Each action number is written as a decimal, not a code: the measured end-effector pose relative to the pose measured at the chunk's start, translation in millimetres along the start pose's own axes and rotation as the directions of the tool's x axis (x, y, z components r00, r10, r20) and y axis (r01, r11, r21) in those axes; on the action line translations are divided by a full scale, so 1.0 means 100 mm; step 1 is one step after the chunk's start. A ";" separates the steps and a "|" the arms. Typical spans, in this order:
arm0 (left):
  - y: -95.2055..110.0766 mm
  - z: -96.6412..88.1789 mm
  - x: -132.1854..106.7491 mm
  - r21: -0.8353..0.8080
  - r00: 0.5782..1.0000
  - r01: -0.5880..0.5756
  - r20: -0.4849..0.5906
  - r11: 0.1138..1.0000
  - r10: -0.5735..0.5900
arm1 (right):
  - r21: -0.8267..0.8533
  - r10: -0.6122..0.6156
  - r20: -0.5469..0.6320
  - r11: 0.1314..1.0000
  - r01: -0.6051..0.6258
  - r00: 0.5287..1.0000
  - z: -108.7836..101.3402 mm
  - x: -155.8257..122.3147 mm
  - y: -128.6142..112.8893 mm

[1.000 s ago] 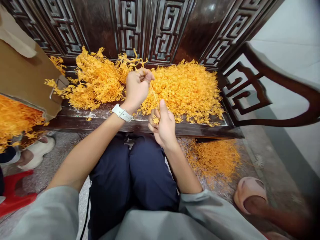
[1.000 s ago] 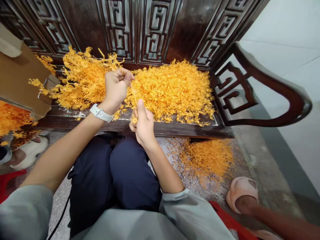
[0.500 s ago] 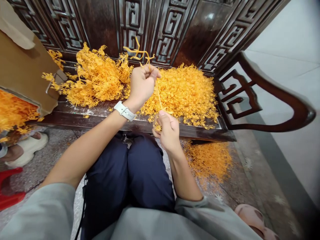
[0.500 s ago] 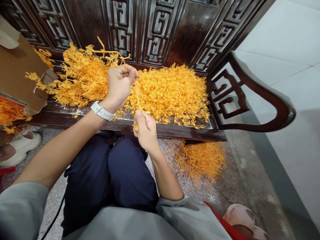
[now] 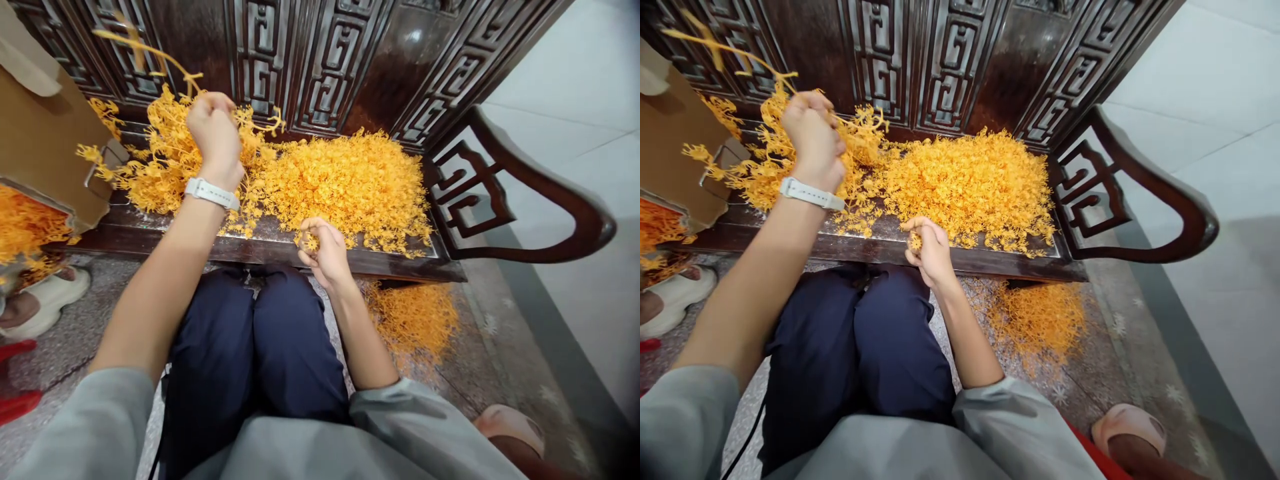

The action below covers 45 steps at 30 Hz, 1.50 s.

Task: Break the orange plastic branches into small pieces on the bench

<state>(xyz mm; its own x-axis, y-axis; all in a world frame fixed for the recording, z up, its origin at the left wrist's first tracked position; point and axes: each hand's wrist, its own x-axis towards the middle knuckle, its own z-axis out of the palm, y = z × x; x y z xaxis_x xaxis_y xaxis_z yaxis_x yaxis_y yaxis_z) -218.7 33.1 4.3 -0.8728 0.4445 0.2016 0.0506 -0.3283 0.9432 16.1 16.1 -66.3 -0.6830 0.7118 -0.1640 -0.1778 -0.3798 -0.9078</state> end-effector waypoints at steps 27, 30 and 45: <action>-0.33 -0.15 -0.16 -0.010 0.950 0.121 0.292 0.993 -0.112 | -0.132 -0.274 -0.083 0.956 0.262 0.958 -0.10 0.79 0.14; -0.42 -0.32 0.00 0.001 0.948 0.147 0.285 0.989 -0.141 | -0.251 -0.370 -0.106 0.908 0.335 0.923 -0.27 0.49 0.23; -0.25 -0.23 0.10 -0.063 0.937 0.251 0.265 0.966 -0.227 | -0.375 -0.466 0.292 0.747 0.548 0.835 -0.07 -0.56 -0.07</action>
<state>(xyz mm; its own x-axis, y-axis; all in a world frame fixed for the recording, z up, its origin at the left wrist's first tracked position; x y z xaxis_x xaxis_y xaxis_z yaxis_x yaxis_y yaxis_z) -240.3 26.5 -22.8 -0.7008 0.7119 0.0450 -0.2011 -0.2578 0.9450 60.2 -17.4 -53.7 -0.6944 0.5988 0.3990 -0.2414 0.3284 -0.9132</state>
